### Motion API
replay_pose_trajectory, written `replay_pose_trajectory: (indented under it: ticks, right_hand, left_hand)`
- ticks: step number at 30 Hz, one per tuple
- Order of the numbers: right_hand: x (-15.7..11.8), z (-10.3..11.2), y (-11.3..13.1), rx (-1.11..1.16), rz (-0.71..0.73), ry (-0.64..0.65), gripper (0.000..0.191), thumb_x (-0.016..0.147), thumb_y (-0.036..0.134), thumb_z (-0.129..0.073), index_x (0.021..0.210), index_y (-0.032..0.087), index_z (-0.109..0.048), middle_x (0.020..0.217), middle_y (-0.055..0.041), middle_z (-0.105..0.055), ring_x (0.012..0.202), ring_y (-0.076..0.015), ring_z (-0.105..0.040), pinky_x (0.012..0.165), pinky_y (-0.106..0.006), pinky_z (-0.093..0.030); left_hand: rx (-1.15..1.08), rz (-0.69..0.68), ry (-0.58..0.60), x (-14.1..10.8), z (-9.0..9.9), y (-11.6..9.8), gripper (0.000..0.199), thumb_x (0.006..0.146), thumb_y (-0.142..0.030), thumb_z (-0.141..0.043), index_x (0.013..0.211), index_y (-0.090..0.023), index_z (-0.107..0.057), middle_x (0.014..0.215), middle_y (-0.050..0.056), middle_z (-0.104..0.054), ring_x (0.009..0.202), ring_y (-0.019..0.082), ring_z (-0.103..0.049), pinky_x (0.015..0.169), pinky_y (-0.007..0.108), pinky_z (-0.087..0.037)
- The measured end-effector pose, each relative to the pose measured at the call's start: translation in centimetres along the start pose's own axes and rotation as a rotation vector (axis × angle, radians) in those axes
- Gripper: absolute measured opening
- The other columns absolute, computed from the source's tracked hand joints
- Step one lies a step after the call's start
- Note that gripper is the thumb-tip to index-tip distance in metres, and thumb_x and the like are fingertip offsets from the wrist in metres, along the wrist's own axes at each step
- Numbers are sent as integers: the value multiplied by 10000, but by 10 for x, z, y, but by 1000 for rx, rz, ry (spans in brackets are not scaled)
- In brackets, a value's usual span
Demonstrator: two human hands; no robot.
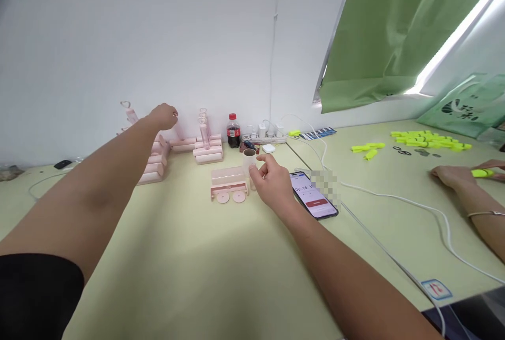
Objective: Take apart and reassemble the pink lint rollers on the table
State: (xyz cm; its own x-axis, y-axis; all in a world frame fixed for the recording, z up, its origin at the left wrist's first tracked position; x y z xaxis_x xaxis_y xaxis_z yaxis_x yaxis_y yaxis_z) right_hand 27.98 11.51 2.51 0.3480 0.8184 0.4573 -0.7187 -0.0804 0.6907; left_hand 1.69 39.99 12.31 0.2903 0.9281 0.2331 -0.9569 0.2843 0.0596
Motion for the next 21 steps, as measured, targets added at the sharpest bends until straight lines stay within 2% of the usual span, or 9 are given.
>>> replay_pose_trajectory:
  ticks: [3, 6, 8, 12, 15, 17, 19, 21]
  right_hand:
    - [0, 1, 0, 28, 20, -19, 288, 843, 419, -548, 1028, 208, -613, 600, 36, -587, 565, -151, -531, 611, -270, -401]
    - [0, 1, 0, 57, 18, -29, 271, 844, 415, -551, 1005, 208, -618, 590, 40, -572, 562, -148, -522, 614, -269, -405]
    - [0, 2, 1, 72, 17, -43, 250, 838, 410, -558, 970, 208, -624, 574, 44, -553, 557, -146, -514, 611, -268, -403]
    - [-2, 4, 5, 149, 21, -71, 235, 825, 410, -569, 908, 200, -633, 562, 40, -534, 532, -141, -496, 571, -266, -395]
    - [-5, 2, 9, 214, 58, -46, 242, 816, 410, -583, 901, 191, -640, 591, 30, -549, 529, -131, -497, 553, -263, -407]
    - [-6, -2, 11, 278, 97, 7, 273, 814, 421, -601, 940, 182, -641, 649, 15, -576, 553, -127, -514, 558, -264, -428]
    - [-9, -7, 15, 386, 141, 89, 385, 803, 450, -632, 1076, 179, -619, 812, -23, -634, 580, -122, -533, 554, -271, -451]
    - [-13, -11, 20, 503, 194, 174, 586, 761, 486, -687, 1252, 202, -539, 1035, -77, -648, 631, -135, -567, 542, -285, -475]
  left_hand:
    - [11, -50, -15, -10, 6, -2, 326, 764, -170, -525, 1032, -111, -701, 1098, 146, -691, 1060, 300, -614, 882, 327, -457]
    - [20, -83, -61, -19, 23, -4, 317, 765, -170, -534, 1031, -141, -703, 1101, 116, -694, 1047, 275, -615, 860, 305, -465]
    - [14, -106, -121, -26, 46, -5, 287, 778, -175, -542, 1011, -156, -709, 1077, 102, -694, 1026, 259, -612, 865, 307, -470]
    - [-112, -188, -361, -56, 118, -9, 161, 782, -174, -603, 887, -157, -724, 905, 67, -688, 895, 210, -605, 855, 330, -495]
    - [-330, -206, -581, -106, 170, -10, 129, 731, -144, -691, 857, -129, -712, 737, -2, -649, 691, 107, -555, 783, 324, -525]
    - [-505, -275, -710, -149, 187, -14, 114, 757, -151, -681, 866, -121, -698, 675, -28, -624, 604, 72, -550, 670, 283, -526]
    - [-675, -345, -796, -193, 187, -22, 45, 756, -130, -675, 801, -134, -675, 642, -39, -624, 578, 79, -590, 582, 238, -505]
    - [-876, -375, -823, -232, 168, -30, 41, 754, -148, -691, 772, -162, -657, 628, -35, -645, 559, 100, -617, 542, 241, -511]
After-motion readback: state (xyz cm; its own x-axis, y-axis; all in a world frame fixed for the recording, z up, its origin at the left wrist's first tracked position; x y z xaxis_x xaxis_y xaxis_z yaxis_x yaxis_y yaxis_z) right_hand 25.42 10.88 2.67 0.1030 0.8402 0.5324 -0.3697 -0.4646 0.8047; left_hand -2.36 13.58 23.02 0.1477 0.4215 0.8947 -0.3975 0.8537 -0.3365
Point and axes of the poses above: each hand's wrist, its own x-axis towards the middle knuckle, its own z-axis out of the back of the hand, y = z × x, the point moved 5 cm from there along x, towards the middle knuckle
